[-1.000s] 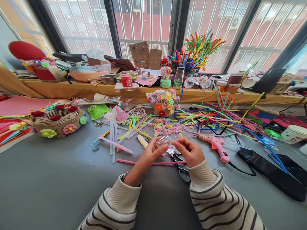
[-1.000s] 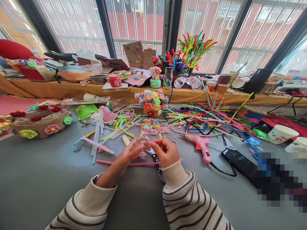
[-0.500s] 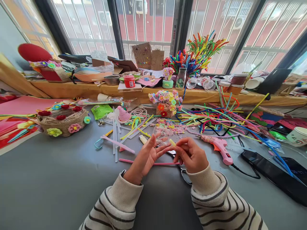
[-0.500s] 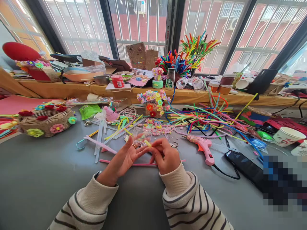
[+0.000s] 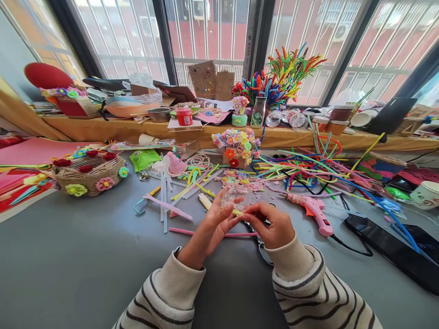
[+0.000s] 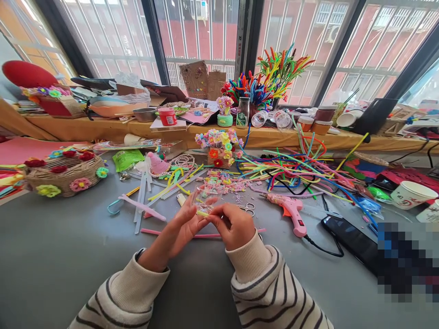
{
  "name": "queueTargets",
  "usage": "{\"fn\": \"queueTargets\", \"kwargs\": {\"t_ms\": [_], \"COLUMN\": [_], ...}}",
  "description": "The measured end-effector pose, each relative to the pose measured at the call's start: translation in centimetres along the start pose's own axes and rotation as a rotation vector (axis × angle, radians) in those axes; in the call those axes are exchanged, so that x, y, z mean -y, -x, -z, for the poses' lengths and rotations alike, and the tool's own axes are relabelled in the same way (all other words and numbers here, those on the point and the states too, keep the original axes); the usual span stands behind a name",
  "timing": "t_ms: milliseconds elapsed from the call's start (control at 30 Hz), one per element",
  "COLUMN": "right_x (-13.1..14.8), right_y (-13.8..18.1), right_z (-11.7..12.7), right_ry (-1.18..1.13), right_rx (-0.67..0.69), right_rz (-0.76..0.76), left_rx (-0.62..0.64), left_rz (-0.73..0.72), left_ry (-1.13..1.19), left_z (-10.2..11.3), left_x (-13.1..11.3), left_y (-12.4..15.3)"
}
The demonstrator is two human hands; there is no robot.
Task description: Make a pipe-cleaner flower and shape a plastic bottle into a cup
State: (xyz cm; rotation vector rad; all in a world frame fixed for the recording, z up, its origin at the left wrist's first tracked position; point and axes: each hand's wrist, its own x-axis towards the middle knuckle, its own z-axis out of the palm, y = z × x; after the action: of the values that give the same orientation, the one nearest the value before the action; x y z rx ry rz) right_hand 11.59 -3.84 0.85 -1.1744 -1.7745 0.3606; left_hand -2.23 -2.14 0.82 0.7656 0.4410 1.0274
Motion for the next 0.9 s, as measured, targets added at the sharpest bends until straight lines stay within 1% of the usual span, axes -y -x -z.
{"fn": "queueTargets", "kwargs": {"t_ms": [167, 333, 533, 600, 700, 900], "right_x": [0.0, 0.2, 0.1, 0.1, 0.1, 0.0], "right_y": [0.0, 0.1, 0.1, 0.1, 0.0, -0.2], "right_z": [-0.1, -0.3, -0.1, 0.3, 1.2, 2.4], "right_ry": [-0.010, -0.065, -0.118, -0.119, -0.120, -0.145], "right_rx": [0.020, 0.043, 0.055, 0.084, 0.147, 0.209], "right_rz": [-0.013, -0.061, -0.090, -0.091, -0.080, -0.073], "left_rx": [-0.030, -0.073, -0.187, -0.175, -0.125, -0.061], "left_rz": [0.018, 0.046, -0.042, -0.058, -0.071, -0.061], "left_ry": [-0.075, -0.105, -0.109, -0.096, -0.062, 0.004], "left_z": [-0.1, -0.4, -0.7, -0.5, 0.0, 0.3], "left_x": [-0.2, -0.4, -0.2, -0.1, -0.1, -0.3], "left_y": [0.2, 0.2, 0.0, 0.0, 0.0, 0.2]}}
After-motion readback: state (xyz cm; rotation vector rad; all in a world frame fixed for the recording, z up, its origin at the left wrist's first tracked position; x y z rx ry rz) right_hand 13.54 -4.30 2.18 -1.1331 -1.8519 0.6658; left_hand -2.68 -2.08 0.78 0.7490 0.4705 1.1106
